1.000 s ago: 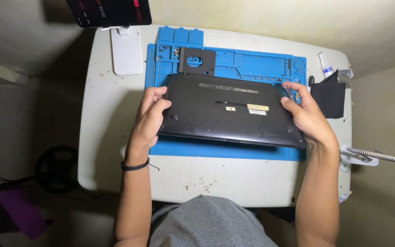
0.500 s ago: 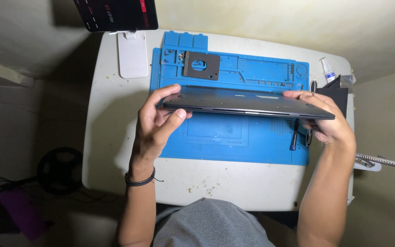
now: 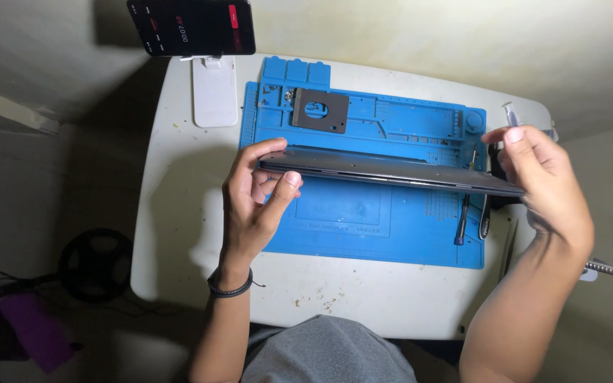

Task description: Disassembling a laptop by prying the case open and removing internal components

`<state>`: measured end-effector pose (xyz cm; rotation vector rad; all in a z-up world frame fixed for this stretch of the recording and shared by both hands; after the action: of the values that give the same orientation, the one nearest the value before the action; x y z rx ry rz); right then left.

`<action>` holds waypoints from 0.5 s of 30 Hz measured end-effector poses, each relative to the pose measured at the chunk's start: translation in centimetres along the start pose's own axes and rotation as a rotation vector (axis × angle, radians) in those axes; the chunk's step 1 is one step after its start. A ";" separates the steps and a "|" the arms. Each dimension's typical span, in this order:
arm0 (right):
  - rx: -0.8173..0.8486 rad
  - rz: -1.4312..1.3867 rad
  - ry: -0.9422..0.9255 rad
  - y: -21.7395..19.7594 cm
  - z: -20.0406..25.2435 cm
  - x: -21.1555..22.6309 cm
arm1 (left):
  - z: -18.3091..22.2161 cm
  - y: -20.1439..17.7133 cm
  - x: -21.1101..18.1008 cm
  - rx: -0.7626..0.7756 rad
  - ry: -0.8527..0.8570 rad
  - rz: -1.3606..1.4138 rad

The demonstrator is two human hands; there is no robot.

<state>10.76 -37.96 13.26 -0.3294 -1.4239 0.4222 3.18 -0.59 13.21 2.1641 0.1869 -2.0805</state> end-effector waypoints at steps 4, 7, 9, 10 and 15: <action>-0.033 0.176 -0.208 -0.1 1.1 4.8 | 0.0 0.1 -0.1 -0.029 0.007 -0.028; -0.024 0.377 -0.411 2.7 3.1 11.2 | 0.0 0.2 -0.3 -0.052 0.043 -0.029; 0.033 0.566 -0.615 5.7 4.1 14.0 | 0.1 0.1 -0.3 -0.081 0.067 -0.005; 0.035 0.566 -0.613 6.9 4.3 14.5 | 0.1 0.2 -0.1 -0.082 0.064 -0.004; -0.041 0.855 -0.979 13.2 6.2 18.8 | 0.7 -0.1 -0.9 -0.140 0.171 0.056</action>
<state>5.22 -17.65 24.40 -0.8429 -2.1982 1.3846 2.48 -0.64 14.09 2.2336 0.2768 -1.7958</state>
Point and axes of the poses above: each hand's wrist, its own z-axis away from the middle knuckle, its own y-axis out of the palm, x = y × z, the point moved 9 cm from there along -z, towards the middle knuckle, and after that the axes turned 3 degrees about -y, right-handed, at the moved point
